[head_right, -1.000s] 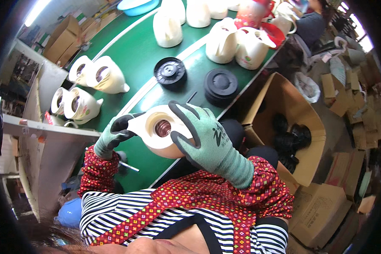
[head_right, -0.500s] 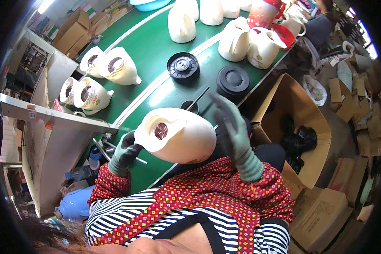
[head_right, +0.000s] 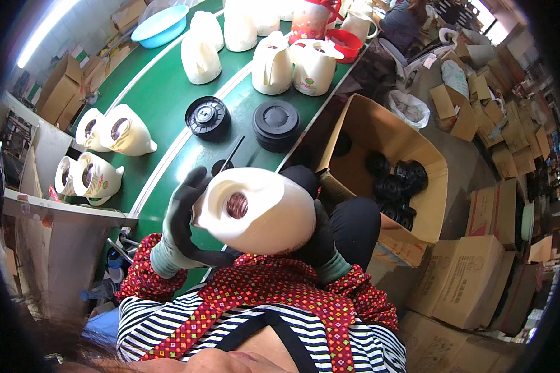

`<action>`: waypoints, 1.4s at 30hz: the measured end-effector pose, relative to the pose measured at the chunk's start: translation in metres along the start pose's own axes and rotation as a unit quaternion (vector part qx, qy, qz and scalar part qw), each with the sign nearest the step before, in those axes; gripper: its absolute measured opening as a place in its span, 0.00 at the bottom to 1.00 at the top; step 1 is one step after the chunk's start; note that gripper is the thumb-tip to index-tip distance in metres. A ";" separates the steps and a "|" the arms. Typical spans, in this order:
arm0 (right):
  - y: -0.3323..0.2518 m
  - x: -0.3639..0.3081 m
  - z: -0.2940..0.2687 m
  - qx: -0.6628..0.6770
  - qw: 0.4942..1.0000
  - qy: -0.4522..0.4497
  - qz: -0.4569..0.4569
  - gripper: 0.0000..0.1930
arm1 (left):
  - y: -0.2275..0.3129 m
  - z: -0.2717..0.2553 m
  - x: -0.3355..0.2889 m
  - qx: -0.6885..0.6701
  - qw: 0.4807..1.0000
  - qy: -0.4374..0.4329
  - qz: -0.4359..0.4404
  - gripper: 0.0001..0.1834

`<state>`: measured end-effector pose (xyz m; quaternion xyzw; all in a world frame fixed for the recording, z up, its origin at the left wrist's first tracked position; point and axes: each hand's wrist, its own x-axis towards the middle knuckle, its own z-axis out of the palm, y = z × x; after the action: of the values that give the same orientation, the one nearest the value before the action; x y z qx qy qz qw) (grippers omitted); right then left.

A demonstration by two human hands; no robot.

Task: The person assembles white kettles by inserting black circular components into the base and securing black lids on top. The person handles each kettle one at a time, places the assembled units on a green conveyor belt, and repeats the process with additional kettles.

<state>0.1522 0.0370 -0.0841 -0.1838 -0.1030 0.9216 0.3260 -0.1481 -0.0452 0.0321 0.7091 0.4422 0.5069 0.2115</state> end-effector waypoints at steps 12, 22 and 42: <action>-0.022 -0.048 -0.022 -0.065 0.997 -0.020 -0.038 0.42 | 0.023 0.024 0.029 0.079 0.971 -0.200 0.105 0.43; -0.030 -0.036 -0.060 -0.593 0.776 0.002 -0.213 0.40 | 0.008 0.029 0.019 0.054 0.981 -0.177 0.059 0.42; -0.051 -0.038 -0.032 -0.624 0.750 0.039 -0.216 0.29 | -0.039 0.072 -0.012 -0.046 0.997 0.030 -0.055 0.39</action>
<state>0.2215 0.0540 -0.0871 -0.3548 -0.6794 0.5494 0.3327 -0.1005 -0.0244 -0.0319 0.6577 0.4627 0.5352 0.2585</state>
